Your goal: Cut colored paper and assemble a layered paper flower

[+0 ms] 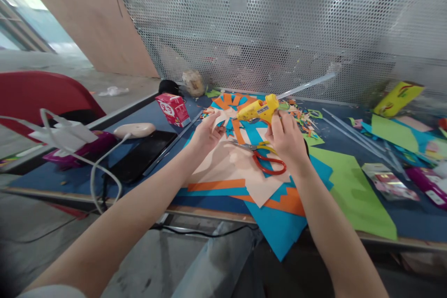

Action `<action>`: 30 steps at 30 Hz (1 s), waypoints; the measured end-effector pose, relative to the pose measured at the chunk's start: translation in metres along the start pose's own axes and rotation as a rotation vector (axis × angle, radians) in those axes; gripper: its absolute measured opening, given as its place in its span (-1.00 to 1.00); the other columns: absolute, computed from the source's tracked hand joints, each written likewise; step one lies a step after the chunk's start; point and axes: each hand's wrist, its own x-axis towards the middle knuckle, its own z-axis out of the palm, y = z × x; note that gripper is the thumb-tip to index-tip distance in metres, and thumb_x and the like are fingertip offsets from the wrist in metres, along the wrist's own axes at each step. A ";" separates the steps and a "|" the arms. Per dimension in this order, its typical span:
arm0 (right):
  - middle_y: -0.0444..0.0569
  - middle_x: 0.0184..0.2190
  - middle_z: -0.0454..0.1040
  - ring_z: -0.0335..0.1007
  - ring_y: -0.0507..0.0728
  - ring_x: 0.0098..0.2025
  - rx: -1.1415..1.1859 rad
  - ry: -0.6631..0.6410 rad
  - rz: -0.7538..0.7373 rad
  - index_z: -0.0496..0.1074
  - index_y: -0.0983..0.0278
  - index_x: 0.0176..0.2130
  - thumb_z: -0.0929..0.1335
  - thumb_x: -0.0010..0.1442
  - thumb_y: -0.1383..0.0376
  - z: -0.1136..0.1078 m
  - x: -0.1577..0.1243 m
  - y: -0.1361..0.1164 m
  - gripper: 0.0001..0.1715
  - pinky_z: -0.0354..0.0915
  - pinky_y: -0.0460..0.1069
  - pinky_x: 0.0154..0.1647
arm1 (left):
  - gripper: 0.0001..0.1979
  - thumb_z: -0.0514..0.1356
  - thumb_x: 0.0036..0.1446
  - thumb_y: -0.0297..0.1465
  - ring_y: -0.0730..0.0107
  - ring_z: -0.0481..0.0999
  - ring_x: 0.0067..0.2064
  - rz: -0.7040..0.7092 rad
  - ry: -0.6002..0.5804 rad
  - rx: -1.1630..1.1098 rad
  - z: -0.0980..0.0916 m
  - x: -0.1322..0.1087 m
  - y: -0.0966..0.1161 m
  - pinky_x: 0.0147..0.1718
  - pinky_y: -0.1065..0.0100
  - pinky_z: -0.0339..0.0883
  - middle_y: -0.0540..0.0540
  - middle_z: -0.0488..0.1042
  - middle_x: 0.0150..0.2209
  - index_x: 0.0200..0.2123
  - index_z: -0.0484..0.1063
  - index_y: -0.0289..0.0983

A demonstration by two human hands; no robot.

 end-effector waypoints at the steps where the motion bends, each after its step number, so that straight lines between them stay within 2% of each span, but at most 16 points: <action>1: 0.19 -0.11 0.33 0.29 0.28 -0.03 -0.009 0.007 -0.007 0.14 0.29 0.05 0.20 0.14 0.33 0.000 0.000 0.000 -0.55 0.31 0.21 -0.04 | -0.83 0.27 -0.13 -0.44 0.64 0.34 -0.52 0.000 0.004 -0.001 0.000 0.000 0.000 -0.60 0.55 0.13 0.11 0.38 -0.50 -0.44 0.32 -0.24; 6: 0.20 -0.11 0.34 0.32 0.27 -0.05 -0.078 0.039 -0.074 0.09 0.30 0.08 0.19 0.16 0.35 -0.001 0.000 -0.001 -0.53 0.33 0.18 -0.06 | -0.80 0.29 -0.16 -0.44 0.63 0.35 -0.49 0.001 0.008 -0.014 -0.001 0.000 -0.001 -0.59 0.54 0.12 0.09 0.39 -0.48 -0.43 0.31 -0.25; 12: 0.20 -0.18 0.36 0.36 0.25 -0.13 -0.149 0.149 -0.196 0.08 0.36 0.08 0.21 0.14 0.39 -0.002 0.003 -0.003 -0.50 0.37 0.12 -0.14 | -0.76 0.30 -0.19 -0.45 0.60 0.38 -0.46 0.014 0.035 -0.020 -0.002 0.002 -0.003 -0.57 0.53 0.12 0.08 0.41 -0.45 -0.41 0.32 -0.23; 18: 0.20 -0.18 0.36 0.36 0.25 -0.14 -0.133 0.154 -0.189 0.09 0.36 0.09 0.21 0.14 0.41 -0.003 0.004 -0.001 -0.49 0.38 0.12 -0.16 | -0.79 0.30 -0.20 -0.45 0.60 0.38 -0.46 0.019 0.022 -0.024 -0.003 0.004 -0.003 -0.56 0.52 0.14 0.08 0.43 -0.44 -0.44 0.33 -0.23; 25: 0.20 -0.13 0.34 0.33 0.26 -0.08 -0.111 0.085 -0.135 0.08 0.33 0.11 0.19 0.14 0.42 -0.003 0.001 0.003 -0.48 0.35 0.15 -0.12 | -0.80 0.31 -0.20 -0.45 0.66 0.35 -0.53 0.015 0.031 -0.047 -0.002 0.004 -0.001 -0.62 0.56 0.09 0.09 0.39 -0.50 -0.46 0.34 -0.26; 30: 0.22 -0.16 0.35 0.32 0.25 -0.09 -0.107 0.122 -0.200 0.11 0.39 0.10 0.20 0.13 0.44 -0.005 0.002 0.002 -0.49 0.36 0.12 -0.13 | -0.81 0.32 -0.20 -0.43 0.65 0.38 -0.52 0.032 0.010 -0.049 -0.003 0.005 -0.001 -0.61 0.57 0.13 0.09 0.41 -0.50 -0.48 0.35 -0.26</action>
